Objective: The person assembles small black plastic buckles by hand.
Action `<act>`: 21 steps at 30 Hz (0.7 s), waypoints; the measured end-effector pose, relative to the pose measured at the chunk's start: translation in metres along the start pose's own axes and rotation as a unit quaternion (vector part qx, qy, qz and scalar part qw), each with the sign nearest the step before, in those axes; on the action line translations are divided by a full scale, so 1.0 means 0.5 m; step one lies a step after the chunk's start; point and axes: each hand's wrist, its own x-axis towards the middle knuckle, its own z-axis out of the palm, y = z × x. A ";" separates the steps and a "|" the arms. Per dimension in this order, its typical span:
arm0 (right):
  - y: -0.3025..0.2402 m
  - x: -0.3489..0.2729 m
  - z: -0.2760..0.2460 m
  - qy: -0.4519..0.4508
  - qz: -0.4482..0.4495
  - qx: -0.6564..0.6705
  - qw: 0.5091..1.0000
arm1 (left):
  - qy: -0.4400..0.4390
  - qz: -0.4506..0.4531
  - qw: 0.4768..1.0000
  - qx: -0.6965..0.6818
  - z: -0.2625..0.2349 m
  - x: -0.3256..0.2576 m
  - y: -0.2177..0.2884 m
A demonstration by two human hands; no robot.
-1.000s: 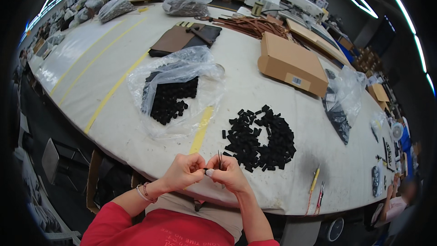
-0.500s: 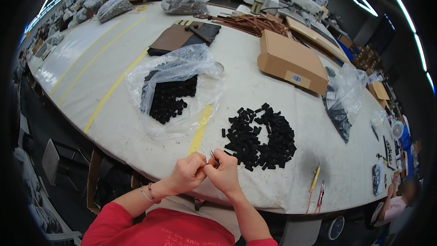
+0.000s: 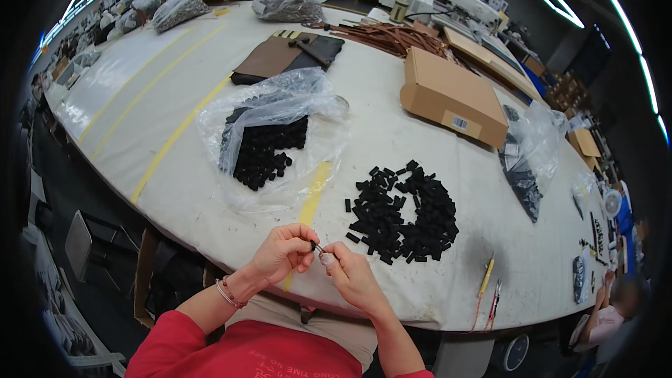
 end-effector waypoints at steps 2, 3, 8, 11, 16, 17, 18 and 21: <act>-0.003 -0.003 0.004 0.008 0.046 0.040 0.998 | -0.001 -0.012 1.000 0.006 0.005 -0.005 0.010; 0.000 -0.002 0.004 0.008 0.046 0.041 0.998 | -0.002 -0.023 1.000 0.011 0.006 -0.006 0.014; -0.004 0.000 -0.001 -0.009 0.028 0.043 0.999 | -0.016 -0.027 0.999 0.009 -0.005 -0.004 0.012; 0.003 0.000 0.001 -0.017 0.021 0.051 0.998 | -0.027 -0.025 0.999 -0.013 -0.010 -0.003 0.006; 0.000 0.000 -0.001 -0.035 0.020 0.029 0.999 | -0.023 -0.031 0.999 -0.027 -0.011 0.000 0.003; 0.000 0.000 -0.001 -0.038 0.023 0.021 0.999 | -0.020 -0.039 0.999 -0.013 -0.012 0.001 0.002; 0.001 -0.001 -0.001 -0.038 0.023 0.022 0.999 | -0.018 -0.046 0.999 0.001 -0.012 0.001 0.001; 0.000 -0.002 -0.004 -0.063 -0.030 -0.004 0.998 | -0.022 -0.068 0.997 0.003 -0.011 0.004 0.007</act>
